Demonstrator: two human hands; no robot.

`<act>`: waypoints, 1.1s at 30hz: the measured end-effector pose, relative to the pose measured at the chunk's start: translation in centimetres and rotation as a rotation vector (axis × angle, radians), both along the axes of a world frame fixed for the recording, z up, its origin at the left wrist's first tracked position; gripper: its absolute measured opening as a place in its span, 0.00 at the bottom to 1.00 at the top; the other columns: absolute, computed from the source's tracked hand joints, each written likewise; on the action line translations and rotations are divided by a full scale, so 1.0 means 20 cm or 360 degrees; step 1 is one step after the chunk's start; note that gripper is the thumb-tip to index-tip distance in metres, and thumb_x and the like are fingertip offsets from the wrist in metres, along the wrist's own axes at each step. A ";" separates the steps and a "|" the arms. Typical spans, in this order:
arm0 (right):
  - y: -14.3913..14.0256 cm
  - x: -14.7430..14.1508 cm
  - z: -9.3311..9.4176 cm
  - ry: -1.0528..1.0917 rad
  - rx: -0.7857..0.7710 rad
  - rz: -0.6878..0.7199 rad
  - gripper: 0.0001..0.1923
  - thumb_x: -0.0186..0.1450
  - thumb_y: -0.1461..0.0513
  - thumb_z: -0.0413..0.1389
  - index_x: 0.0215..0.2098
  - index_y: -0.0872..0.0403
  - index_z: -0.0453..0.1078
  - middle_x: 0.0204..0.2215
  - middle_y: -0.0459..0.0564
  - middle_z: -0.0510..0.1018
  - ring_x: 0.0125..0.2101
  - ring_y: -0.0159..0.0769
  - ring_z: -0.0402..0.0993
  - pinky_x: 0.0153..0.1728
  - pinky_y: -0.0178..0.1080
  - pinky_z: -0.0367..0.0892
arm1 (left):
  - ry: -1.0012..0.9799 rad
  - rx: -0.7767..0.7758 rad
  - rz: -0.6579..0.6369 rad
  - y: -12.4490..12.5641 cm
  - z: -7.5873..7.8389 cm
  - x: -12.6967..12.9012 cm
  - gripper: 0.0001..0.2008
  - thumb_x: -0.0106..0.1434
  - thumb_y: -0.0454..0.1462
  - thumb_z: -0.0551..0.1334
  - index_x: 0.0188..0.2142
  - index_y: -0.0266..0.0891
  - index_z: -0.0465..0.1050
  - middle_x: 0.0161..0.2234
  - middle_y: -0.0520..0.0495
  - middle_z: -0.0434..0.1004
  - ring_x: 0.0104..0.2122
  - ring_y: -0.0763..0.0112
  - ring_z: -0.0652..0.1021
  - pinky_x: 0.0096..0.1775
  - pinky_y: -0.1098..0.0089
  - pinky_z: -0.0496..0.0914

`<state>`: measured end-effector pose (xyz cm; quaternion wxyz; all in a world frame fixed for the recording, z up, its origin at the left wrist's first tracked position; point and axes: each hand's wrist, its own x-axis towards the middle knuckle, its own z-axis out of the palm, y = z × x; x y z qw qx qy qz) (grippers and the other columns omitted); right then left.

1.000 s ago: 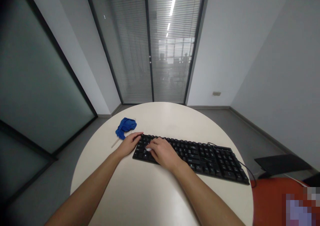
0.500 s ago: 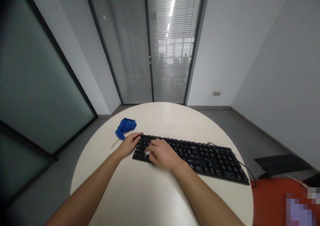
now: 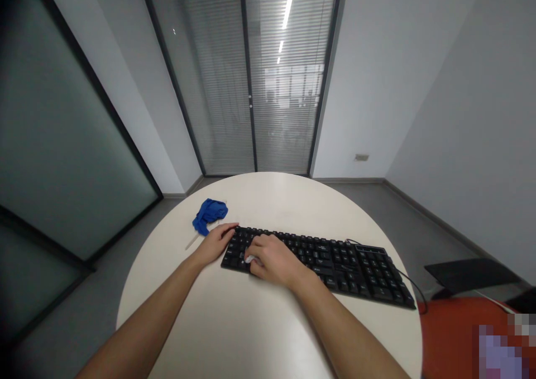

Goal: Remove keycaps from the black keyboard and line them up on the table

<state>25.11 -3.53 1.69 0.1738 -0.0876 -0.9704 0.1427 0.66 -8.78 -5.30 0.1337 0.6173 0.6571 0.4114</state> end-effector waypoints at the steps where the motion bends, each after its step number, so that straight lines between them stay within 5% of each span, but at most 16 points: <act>1: 0.00 0.00 0.00 -0.0006 0.0000 0.0004 0.10 0.60 0.68 0.56 0.39 0.53 0.75 0.35 0.50 0.75 0.38 0.39 0.69 0.42 0.39 0.60 | -0.0004 -0.0002 0.0000 0.00 0.00 0.00 0.18 0.69 0.42 0.54 0.53 0.39 0.73 0.53 0.43 0.76 0.54 0.62 0.74 0.59 0.58 0.64; 5: 0.01 0.01 0.01 -0.0027 0.0004 -0.0002 0.07 0.60 0.67 0.57 0.36 0.53 0.75 0.33 0.49 0.75 0.37 0.38 0.70 0.41 0.39 0.60 | -0.0013 -0.0010 -0.0003 0.00 0.00 0.00 0.18 0.69 0.42 0.53 0.54 0.39 0.73 0.53 0.43 0.76 0.54 0.62 0.74 0.59 0.58 0.64; 16: 0.03 0.01 -0.02 0.0054 0.0069 -0.0146 0.13 0.69 0.67 0.51 0.47 0.50 0.72 0.39 0.51 0.75 0.40 0.38 0.71 0.43 0.40 0.63 | -0.0011 0.0000 0.0000 0.00 0.01 0.00 0.18 0.69 0.42 0.54 0.53 0.40 0.73 0.53 0.44 0.76 0.54 0.61 0.74 0.58 0.58 0.65; 33: 0.03 0.00 -0.02 0.0049 0.0044 -0.0138 0.11 0.63 0.70 0.54 0.42 0.53 0.73 0.39 0.51 0.76 0.41 0.39 0.71 0.45 0.41 0.63 | -0.0007 0.0007 0.0000 0.00 -0.01 0.00 0.18 0.69 0.42 0.54 0.54 0.40 0.73 0.53 0.44 0.76 0.54 0.62 0.74 0.58 0.59 0.65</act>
